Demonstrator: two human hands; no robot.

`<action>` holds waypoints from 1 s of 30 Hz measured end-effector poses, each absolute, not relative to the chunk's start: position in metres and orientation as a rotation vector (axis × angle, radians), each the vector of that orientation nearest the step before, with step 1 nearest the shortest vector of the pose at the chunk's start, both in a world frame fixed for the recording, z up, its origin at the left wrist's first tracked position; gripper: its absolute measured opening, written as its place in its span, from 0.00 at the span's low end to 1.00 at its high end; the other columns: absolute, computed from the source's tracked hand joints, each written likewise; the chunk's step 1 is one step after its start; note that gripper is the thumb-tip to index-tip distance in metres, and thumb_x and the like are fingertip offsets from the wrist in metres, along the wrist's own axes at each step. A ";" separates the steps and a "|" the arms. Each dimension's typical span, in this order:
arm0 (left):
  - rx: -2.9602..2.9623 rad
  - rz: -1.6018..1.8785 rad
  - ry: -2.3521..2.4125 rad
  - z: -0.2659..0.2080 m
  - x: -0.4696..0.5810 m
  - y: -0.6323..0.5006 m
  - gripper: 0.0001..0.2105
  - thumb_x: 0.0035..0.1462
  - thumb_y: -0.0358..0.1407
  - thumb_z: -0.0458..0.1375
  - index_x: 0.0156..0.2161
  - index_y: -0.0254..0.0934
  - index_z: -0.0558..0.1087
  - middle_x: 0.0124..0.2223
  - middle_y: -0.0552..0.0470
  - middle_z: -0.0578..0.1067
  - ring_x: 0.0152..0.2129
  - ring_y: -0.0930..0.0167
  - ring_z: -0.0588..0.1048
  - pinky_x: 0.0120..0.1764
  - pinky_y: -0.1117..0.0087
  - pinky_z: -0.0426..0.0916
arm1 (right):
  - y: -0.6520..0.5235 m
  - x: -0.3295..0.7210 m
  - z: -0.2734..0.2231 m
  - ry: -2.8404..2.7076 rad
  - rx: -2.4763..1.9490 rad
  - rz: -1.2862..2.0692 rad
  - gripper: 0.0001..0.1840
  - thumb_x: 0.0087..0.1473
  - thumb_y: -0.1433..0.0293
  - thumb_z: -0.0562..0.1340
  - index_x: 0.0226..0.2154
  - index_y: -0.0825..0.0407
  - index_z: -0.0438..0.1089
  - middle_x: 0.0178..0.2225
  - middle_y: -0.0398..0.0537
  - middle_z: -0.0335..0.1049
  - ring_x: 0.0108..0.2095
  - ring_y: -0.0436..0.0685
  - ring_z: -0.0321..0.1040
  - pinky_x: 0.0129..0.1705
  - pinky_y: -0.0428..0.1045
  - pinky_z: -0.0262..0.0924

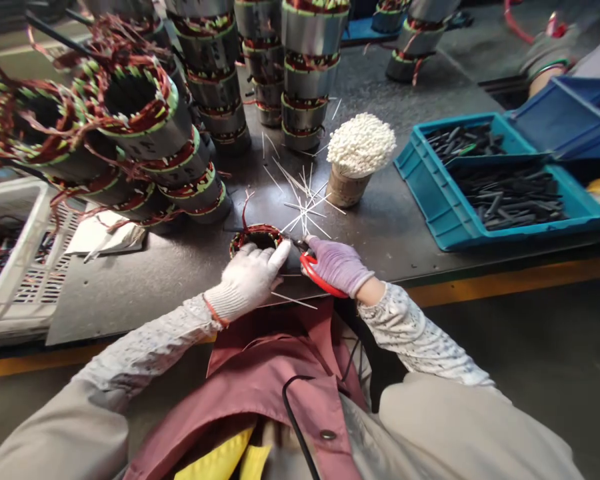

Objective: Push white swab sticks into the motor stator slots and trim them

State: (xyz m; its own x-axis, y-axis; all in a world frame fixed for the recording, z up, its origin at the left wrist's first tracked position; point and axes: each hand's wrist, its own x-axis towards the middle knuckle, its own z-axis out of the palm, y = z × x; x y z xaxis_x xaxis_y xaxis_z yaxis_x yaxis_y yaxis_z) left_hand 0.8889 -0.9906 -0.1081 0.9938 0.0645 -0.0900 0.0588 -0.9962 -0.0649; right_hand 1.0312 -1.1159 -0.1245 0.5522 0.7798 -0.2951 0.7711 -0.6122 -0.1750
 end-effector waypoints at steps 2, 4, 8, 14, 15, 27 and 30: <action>-3.070 0.197 -0.109 -0.121 0.896 -0.988 0.29 0.63 0.36 0.53 0.67 0.27 0.54 0.43 0.40 0.78 0.39 0.61 0.78 0.47 0.59 0.69 | -1.109 1.026 -0.121 -1.412 -2.765 0.521 0.27 0.58 0.63 0.57 0.58 0.55 0.63 0.47 0.58 0.75 0.45 0.62 0.74 0.43 0.49 0.62; -3.051 0.189 -0.091 -0.128 0.896 -0.982 0.28 0.64 0.34 0.51 0.67 0.27 0.53 0.42 0.40 0.78 0.38 0.61 0.78 0.43 0.61 0.70 | -1.107 1.019 -0.120 -1.439 -2.805 0.431 0.28 0.60 0.64 0.55 0.60 0.55 0.61 0.49 0.60 0.73 0.46 0.63 0.73 0.43 0.51 0.63; -3.043 0.170 -0.043 -0.127 0.888 -0.973 0.28 0.63 0.34 0.51 0.65 0.27 0.55 0.43 0.39 0.78 0.38 0.61 0.78 0.42 0.61 0.71 | -1.110 1.015 -0.124 -1.506 -2.810 0.338 0.31 0.59 0.65 0.56 0.62 0.57 0.58 0.54 0.64 0.69 0.49 0.65 0.72 0.45 0.53 0.64; -3.086 0.151 0.015 -0.123 0.885 -0.970 0.27 0.62 0.35 0.51 0.64 0.27 0.58 0.42 0.40 0.78 0.37 0.60 0.78 0.41 0.60 0.71 | -1.111 1.031 -0.127 -1.525 -2.641 0.511 0.29 0.58 0.66 0.57 0.61 0.55 0.61 0.51 0.57 0.73 0.48 0.60 0.73 0.48 0.49 0.64; -3.090 0.151 0.013 -0.123 0.885 -0.970 0.27 0.62 0.34 0.52 0.64 0.27 0.58 0.42 0.40 0.78 0.37 0.60 0.78 0.41 0.59 0.71 | -1.110 1.030 -0.125 -1.524 -2.648 0.527 0.29 0.58 0.66 0.57 0.61 0.55 0.61 0.50 0.57 0.73 0.47 0.60 0.73 0.47 0.49 0.64; -3.109 0.129 0.033 -0.124 0.882 -0.968 0.27 0.61 0.35 0.52 0.64 0.28 0.57 0.42 0.41 0.78 0.37 0.61 0.78 0.41 0.61 0.71 | -1.109 1.025 -0.126 -1.485 -2.660 0.470 0.29 0.57 0.67 0.57 0.60 0.56 0.61 0.52 0.60 0.72 0.49 0.62 0.73 0.48 0.51 0.64; -3.124 0.116 0.040 -0.123 0.884 -0.969 0.28 0.61 0.35 0.53 0.64 0.29 0.57 0.41 0.41 0.78 0.37 0.61 0.78 0.41 0.61 0.71 | -1.106 1.030 -0.131 -1.524 -2.468 0.556 0.29 0.52 0.70 0.59 0.57 0.58 0.65 0.48 0.58 0.75 0.44 0.59 0.74 0.46 0.49 0.64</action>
